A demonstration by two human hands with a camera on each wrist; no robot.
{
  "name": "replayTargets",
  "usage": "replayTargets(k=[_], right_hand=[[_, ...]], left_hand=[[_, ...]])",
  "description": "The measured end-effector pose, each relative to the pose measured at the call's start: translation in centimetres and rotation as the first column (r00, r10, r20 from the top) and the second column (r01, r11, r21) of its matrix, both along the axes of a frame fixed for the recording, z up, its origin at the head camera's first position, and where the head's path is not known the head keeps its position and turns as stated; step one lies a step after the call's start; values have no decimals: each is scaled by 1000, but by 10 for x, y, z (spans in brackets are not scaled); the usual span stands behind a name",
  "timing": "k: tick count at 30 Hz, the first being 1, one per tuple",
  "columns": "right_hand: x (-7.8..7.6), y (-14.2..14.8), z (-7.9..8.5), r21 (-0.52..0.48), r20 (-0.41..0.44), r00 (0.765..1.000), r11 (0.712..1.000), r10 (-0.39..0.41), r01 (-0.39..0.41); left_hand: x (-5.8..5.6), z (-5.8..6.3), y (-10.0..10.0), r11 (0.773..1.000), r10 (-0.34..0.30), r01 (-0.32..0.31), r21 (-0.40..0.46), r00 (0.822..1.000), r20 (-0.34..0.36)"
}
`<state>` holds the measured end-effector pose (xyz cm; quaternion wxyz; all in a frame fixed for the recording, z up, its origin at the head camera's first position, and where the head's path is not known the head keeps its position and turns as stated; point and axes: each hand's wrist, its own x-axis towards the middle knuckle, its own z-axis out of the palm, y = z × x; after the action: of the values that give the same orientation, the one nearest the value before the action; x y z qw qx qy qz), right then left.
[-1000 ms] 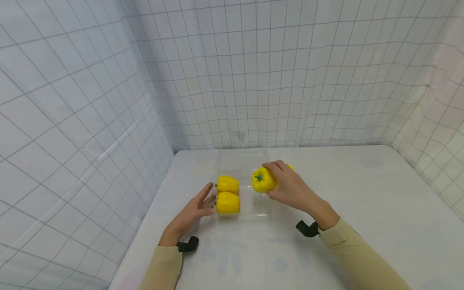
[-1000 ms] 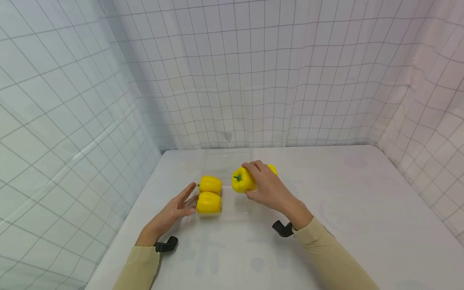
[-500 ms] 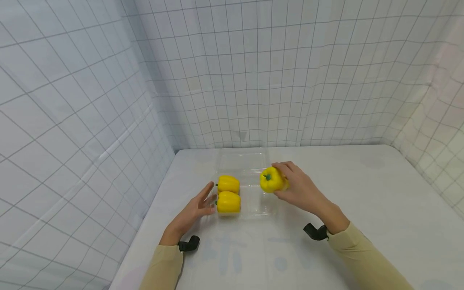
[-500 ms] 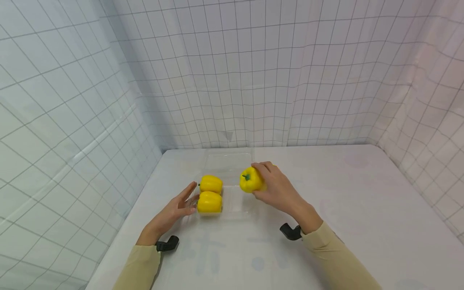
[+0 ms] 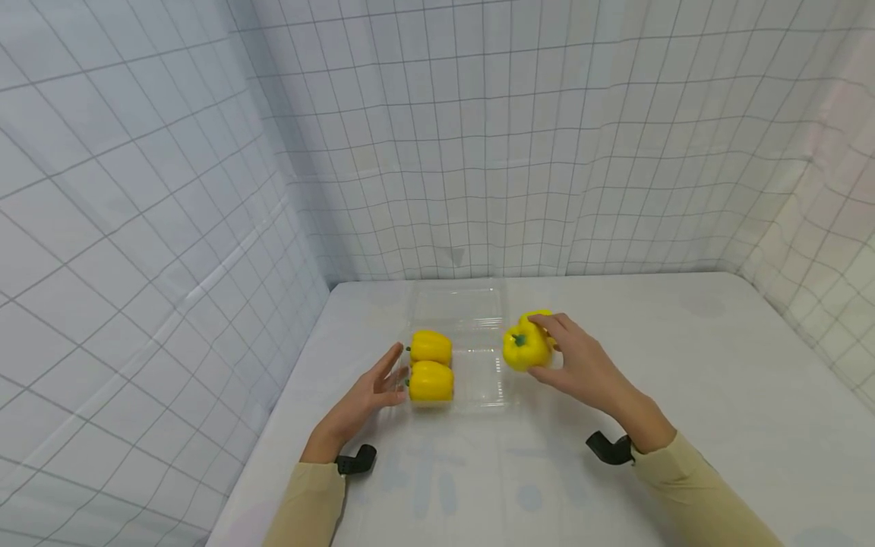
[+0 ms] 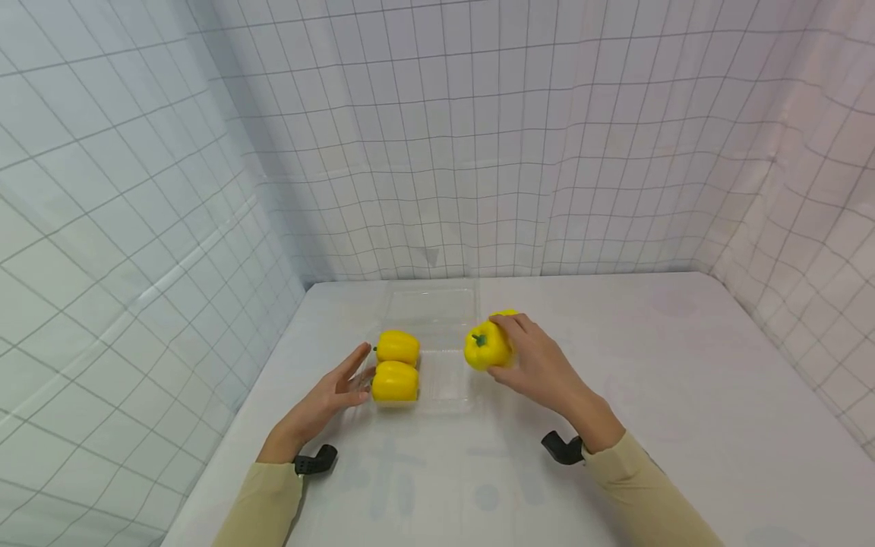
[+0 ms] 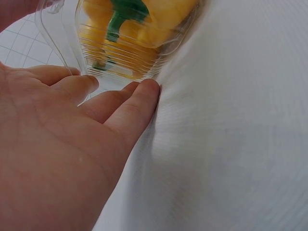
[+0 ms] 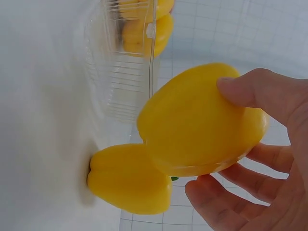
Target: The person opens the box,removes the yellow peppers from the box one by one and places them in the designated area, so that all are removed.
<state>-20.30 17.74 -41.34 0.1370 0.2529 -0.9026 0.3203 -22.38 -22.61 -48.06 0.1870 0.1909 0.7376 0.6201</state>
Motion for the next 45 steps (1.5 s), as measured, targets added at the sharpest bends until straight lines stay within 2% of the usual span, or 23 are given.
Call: replayTargets(k=[11, 22, 34, 40, 45], right_hand=[[5, 8, -10, -25, 97, 995, 999, -31, 33], [7, 17, -20, -16, 133, 989, 998, -63, 66], [6, 23, -35, -67, 216, 975, 995, -57, 73], [7, 21, -41, -85, 272, 960, 993, -61, 87], [7, 22, -44, -91, 280, 958, 992, -60, 89]], left_hand=[[0, 0, 0, 1000, 8, -8, 2, 1000, 3], [0, 0, 1, 1000, 11, -11, -2, 1000, 3], [-4, -3, 1, 1000, 5, -5, -2, 1000, -9], [-2, -1, 0, 1000, 10, -10, 0, 1000, 0], [0, 0, -1, 1000, 9, -9, 3, 1000, 0]])
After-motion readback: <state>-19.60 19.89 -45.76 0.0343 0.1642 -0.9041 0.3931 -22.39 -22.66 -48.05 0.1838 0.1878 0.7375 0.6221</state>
